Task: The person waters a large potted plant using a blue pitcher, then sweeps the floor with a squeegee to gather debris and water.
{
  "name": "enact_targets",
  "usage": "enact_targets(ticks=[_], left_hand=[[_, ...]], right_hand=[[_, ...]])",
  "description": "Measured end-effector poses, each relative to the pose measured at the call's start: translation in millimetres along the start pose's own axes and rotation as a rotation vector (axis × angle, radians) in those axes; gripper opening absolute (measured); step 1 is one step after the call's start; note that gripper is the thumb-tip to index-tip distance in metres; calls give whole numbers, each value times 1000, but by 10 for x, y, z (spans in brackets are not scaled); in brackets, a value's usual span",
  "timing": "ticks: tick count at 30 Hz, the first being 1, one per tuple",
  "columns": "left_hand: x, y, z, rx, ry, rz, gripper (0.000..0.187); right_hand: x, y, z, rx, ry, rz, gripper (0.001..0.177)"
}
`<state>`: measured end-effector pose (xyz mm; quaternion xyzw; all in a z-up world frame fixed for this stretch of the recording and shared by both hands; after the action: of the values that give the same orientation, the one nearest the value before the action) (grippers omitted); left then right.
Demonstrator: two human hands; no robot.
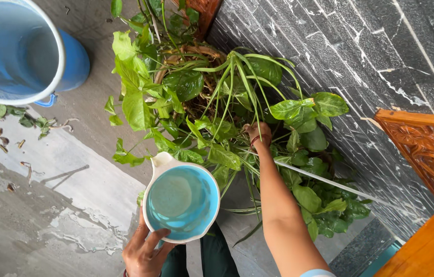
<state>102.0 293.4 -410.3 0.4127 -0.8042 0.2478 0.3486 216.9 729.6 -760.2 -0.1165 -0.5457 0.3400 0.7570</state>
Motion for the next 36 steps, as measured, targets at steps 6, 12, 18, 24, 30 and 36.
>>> enact_targets(ticks=[6, 12, 18, 24, 30, 36], left_hand=[[9, -145, -29, 13, -47, 30, 39], [5, -230, -91, 72, -10, 19, 43], [32, -308, -150, 79, 0, -14, 44], [92, -350, -213, 44, 55, -37, 45], [91, -423, -199, 43, 76, -66, 38], [56, -507, -112, 33, 95, -82, 41]], right_hand=[[25, -51, -148, -342, 1014, 353, 17], [341, 6, -272, -346, 1164, 255, 12], [944, -78, -468, -101, 721, -18, 25], [2460, -1717, 981, 170, 150, -314, 11], [2439, -3036, 3059, 512, 824, 124, 13], [1822, -3708, 3962, 1231, 641, 431, 53]])
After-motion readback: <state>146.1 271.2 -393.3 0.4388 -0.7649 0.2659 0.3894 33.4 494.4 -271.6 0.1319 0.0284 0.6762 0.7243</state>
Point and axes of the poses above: each hand's wrist, its own y-axis towards the middle knuckle, its own x-axis out of the back of the hand, z = x × y, the point moved 5 cm from there along y, towards the middle knuckle, and after that the axes turned 9 degrees about y, right-handed, at the moved point
